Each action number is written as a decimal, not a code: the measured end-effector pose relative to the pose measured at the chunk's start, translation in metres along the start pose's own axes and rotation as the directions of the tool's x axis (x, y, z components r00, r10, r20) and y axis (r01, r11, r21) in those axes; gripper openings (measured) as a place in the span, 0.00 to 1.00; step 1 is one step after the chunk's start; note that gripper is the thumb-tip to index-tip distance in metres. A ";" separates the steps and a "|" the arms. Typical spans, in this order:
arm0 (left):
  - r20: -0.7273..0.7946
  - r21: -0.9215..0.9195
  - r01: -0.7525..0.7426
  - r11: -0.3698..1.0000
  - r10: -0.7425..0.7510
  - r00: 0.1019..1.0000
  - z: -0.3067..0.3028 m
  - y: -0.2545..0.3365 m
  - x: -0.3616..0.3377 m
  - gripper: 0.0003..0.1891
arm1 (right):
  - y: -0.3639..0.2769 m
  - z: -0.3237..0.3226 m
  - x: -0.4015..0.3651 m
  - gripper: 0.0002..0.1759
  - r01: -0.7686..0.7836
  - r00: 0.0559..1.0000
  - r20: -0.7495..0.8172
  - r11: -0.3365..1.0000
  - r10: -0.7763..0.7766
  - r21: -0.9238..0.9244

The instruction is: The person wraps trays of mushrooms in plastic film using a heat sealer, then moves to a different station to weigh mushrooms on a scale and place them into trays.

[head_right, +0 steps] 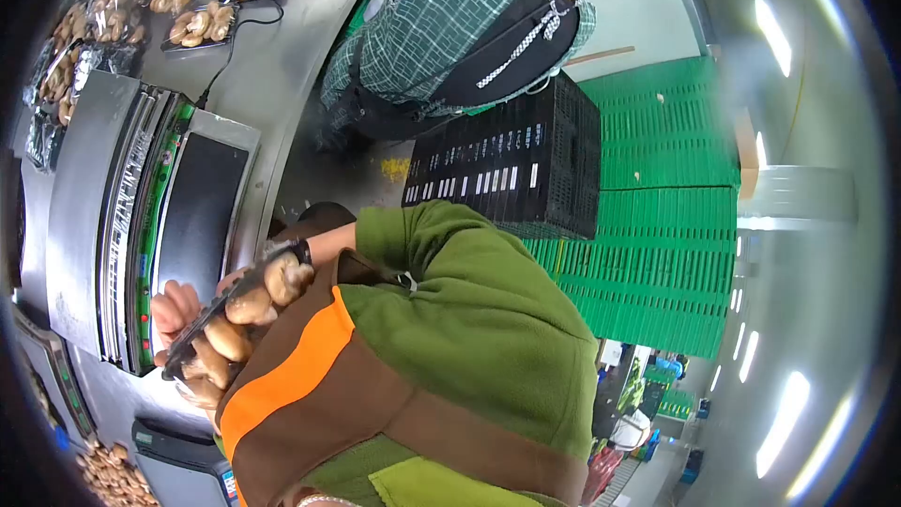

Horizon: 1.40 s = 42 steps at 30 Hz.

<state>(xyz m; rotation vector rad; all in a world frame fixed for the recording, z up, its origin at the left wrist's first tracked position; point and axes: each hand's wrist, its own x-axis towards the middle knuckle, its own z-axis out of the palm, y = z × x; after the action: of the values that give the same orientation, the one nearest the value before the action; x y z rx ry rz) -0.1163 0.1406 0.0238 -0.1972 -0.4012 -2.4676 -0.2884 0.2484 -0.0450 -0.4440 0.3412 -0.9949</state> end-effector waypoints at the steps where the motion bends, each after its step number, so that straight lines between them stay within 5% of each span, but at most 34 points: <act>1: -0.084 -0.009 0.070 0.998 -0.070 0.994 0.011 -0.008 -0.005 0.16 | -0.002 -0.004 0.002 0.20 -0.001 1.000 -0.001 0.996 0.001 -0.092; 3: -0.203 -0.021 0.212 0.977 -0.212 0.956 0.026 -0.016 -0.021 0.14 | -0.018 -0.013 0.011 0.20 -0.040 0.997 -0.073 0.893 0.008 -0.448; 5: -0.259 -0.058 0.313 0.948 -0.317 0.913 0.032 -0.009 -0.035 0.12 | -0.065 -0.005 0.018 0.20 -0.333 0.926 -0.378 0.486 0.006 -0.808; 7: -0.279 -0.050 0.376 0.925 -0.374 0.884 0.035 0.010 -0.051 0.11 | -0.130 0.061 -0.005 0.20 -0.234 0.836 -0.548 0.896 -0.014 -0.379; 9: -0.303 -0.028 0.418 0.908 -0.406 0.862 0.035 0.023 -0.060 0.10 | -0.153 0.077 -0.028 0.22 -0.018 0.942 -0.296 0.860 -0.156 -0.510; 11: -0.349 0.014 0.455 0.890 -0.422 0.837 0.032 0.026 -0.059 0.10 | -0.163 0.095 -0.036 0.28 -0.046 0.984 -0.123 0.474 -0.132 -0.879; 13: -0.405 0.079 0.507 0.858 -0.437 0.803 0.026 0.019 -0.050 0.10 | -0.168 0.118 -0.031 0.32 -0.323 0.927 -0.372 0.400 -0.049 -0.858; 15: -0.495 0.207 0.601 0.772 -0.446 0.745 0.015 0.001 -0.032 0.12 | -0.153 0.073 -0.032 0.32 -0.330 0.898 -0.419 0.420 -0.138 -0.846; 17: -0.601 0.389 0.708 0.590 -0.420 0.680 -0.008 -0.025 -0.014 0.13 | -0.155 0.041 -0.026 0.33 -0.401 0.776 -0.601 0.587 -0.191 -0.704; 19: -0.630 0.487 0.669 0.562 -0.304 0.715 0.012 -0.037 0.007 0.15 | -0.170 0.004 -0.017 0.30 -0.334 0.682 -0.575 0.507 -0.452 -0.795; 21: -0.640 0.527 0.669 0.524 -0.273 0.719 0.006 -0.037 0.003 0.15 | -0.199 -0.032 -0.004 0.25 -0.011 0.617 -0.582 0.734 -0.530 -0.679; 23: -0.656 0.565 0.658 0.497 -0.213 0.724 0.003 -0.041 -0.002 0.15 | -0.228 -0.006 0.022 0.22 0.480 0.597 -0.504 0.782 -0.624 -0.398; 25: -0.675 0.610 0.655 0.446 -0.141 0.724 -0.004 -0.045 -0.009 0.15 | -0.235 -0.003 0.032 0.22 0.408 0.624 -0.512 0.804 -0.591 -0.432; 29: -0.673 0.659 0.627 0.415 -0.046 0.738 -0.013 -0.050 -0.016 0.16 | -0.190 -0.020 0.053 0.20 -0.022 0.840 -0.504 0.915 -0.201 -0.403; 31: -0.719 0.631 0.624 0.461 0.044 0.694 -0.009 -0.048 -0.018 0.17 | -0.164 -0.013 0.064 0.19 -0.138 0.825 -0.553 0.905 -0.120 -0.401; 33: -0.627 0.779 0.618 0.111 0.104 0.772 0.001 -0.040 -0.022 0.19 | -0.151 -0.003 0.079 0.19 -0.276 0.806 -0.591 0.876 -0.013 -0.396; 34: -0.641 0.767 0.632 0.109 0.101 0.761 0.000 -0.038 -0.028 0.21 | -0.144 0.003 0.084 0.18 -0.297 0.825 -0.565 0.857 0.009 -0.420; 37: -0.687 0.726 0.677 0.123 0.187 0.703 -0.011 -0.033 -0.052 0.22 | -0.130 0.011 0.100 0.16 -0.338 0.877 -0.472 0.809 0.087 -0.480; 42: -0.786 0.589 0.764 0.264 0.410 0.464 -0.017 -0.042 -0.100 0.22 | -0.084 0.012 0.125 0.15 -0.493 0.866 -0.386 0.668 0.317 -0.557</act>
<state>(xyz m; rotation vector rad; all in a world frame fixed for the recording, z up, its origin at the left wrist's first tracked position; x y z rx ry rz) -0.0630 0.2235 -0.0257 1.7655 -1.4161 -1.6164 -0.2808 0.1036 -0.0013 -0.8217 1.0001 -0.4538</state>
